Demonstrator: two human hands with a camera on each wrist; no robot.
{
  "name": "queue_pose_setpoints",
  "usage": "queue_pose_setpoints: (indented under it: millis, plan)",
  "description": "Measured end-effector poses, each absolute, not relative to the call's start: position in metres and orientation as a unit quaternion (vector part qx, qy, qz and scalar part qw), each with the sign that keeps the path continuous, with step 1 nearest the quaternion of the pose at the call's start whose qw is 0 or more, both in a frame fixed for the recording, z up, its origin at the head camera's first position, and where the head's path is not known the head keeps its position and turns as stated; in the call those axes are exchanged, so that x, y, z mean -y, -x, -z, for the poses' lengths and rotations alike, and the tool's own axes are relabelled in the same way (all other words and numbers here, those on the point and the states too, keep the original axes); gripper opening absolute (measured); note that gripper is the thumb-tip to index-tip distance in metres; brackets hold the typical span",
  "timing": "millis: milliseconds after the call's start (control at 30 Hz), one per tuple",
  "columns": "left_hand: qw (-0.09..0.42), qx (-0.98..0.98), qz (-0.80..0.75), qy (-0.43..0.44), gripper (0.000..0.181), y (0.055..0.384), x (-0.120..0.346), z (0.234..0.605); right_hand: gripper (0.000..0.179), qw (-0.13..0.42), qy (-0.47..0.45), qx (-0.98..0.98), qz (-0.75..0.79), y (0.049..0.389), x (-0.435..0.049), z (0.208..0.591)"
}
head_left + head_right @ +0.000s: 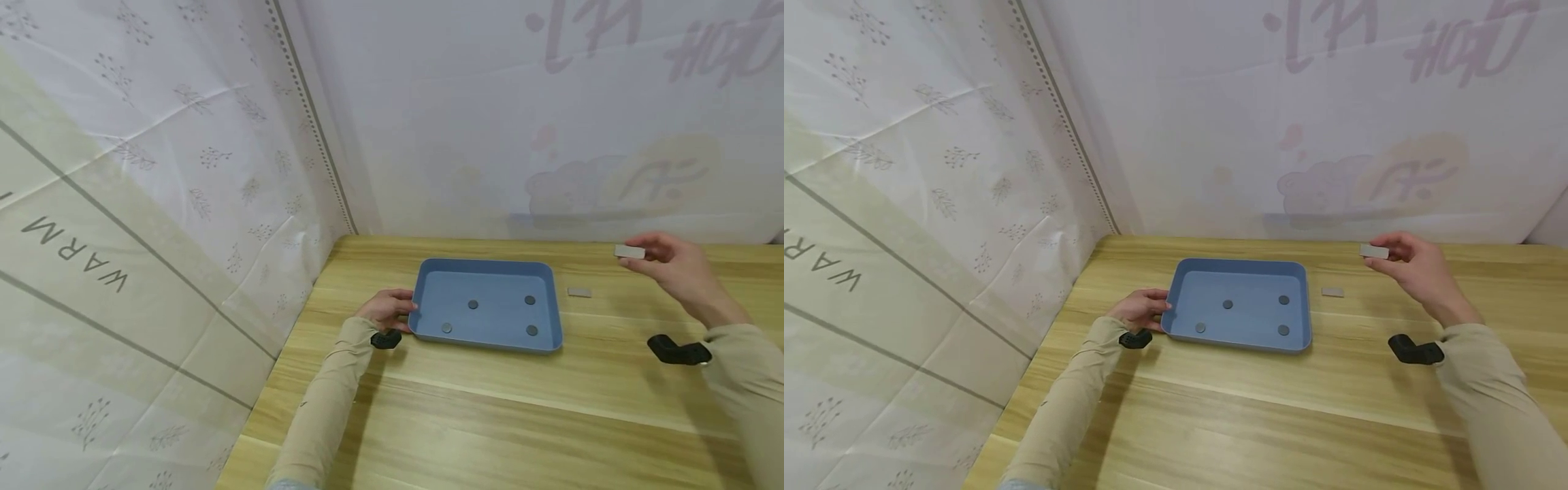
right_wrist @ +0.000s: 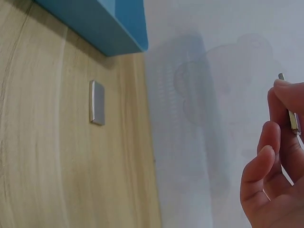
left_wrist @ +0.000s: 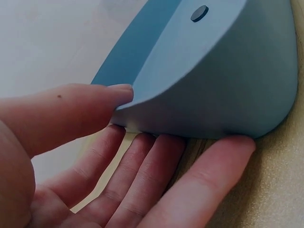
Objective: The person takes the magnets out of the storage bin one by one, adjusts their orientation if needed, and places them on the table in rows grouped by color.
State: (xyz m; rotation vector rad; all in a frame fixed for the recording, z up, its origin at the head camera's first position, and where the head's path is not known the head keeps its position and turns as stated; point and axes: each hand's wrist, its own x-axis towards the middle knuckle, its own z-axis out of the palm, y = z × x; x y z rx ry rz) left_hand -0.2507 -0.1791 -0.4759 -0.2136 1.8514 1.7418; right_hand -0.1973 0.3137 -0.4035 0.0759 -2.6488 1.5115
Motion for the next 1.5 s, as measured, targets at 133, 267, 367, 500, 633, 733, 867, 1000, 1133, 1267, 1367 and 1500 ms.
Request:
queue_pose_setpoints:
  millis: [133,267,367,500,633,733,867,1000,1133,1267,1367,1500]
  plan:
    - [0.289,-0.695,-0.653,0.082,0.051,0.251,0.18,0.475,0.039,0.037,-0.018,0.87,-0.492,0.199,-0.319,0.408]
    - [0.287,-0.696,-0.653,0.081,0.051,0.25,0.179,0.474,0.039,0.025,-0.012,0.875,-0.484,0.201,-0.326,0.414]
    - [0.286,-0.697,-0.652,0.079,0.051,0.249,0.178,0.473,0.04,0.016,-0.01,0.877,-0.48,0.202,-0.331,0.42]
    - [0.286,-0.698,-0.652,0.08,0.051,0.248,0.177,0.472,0.044,0.001,-0.005,0.883,-0.469,0.202,-0.337,0.426]
    - [0.285,-0.697,-0.653,0.079,0.051,0.247,0.177,0.47,0.049,-0.012,-0.002,0.89,-0.455,0.203,-0.343,0.432]
    - [0.284,-0.698,-0.653,0.08,0.05,0.246,0.177,0.469,0.047,-0.017,-0.004,0.891,-0.453,0.203,-0.346,0.437]
    - [0.284,-0.699,-0.651,0.083,0.051,0.246,0.176,0.468,0.048,-0.022,-0.008,0.897,-0.441,0.204,-0.35,0.442]
    - [0.282,-0.7,-0.651,0.08,0.051,0.246,0.176,0.468,0.05,-0.018,-0.018,0.903,-0.428,0.205,-0.353,0.447]
    - [0.282,-0.699,-0.652,0.08,0.051,0.247,0.177,0.469,0.048,-0.022,-0.024,0.904,-0.426,0.205,-0.355,0.455]
    - [0.286,-0.698,-0.652,0.085,0.053,0.247,0.177,0.47,0.047,-0.033,-0.023,0.903,-0.428,0.206,-0.355,0.464]
    - [0.286,-0.698,-0.651,0.081,0.052,0.247,0.177,0.47,0.045,-0.035,-0.026,0.905,-0.424,0.207,-0.354,0.469]
    - [0.286,-0.697,-0.653,0.078,0.051,0.247,0.176,0.471,0.044,-0.033,-0.028,0.91,-0.412,0.207,-0.353,0.473]
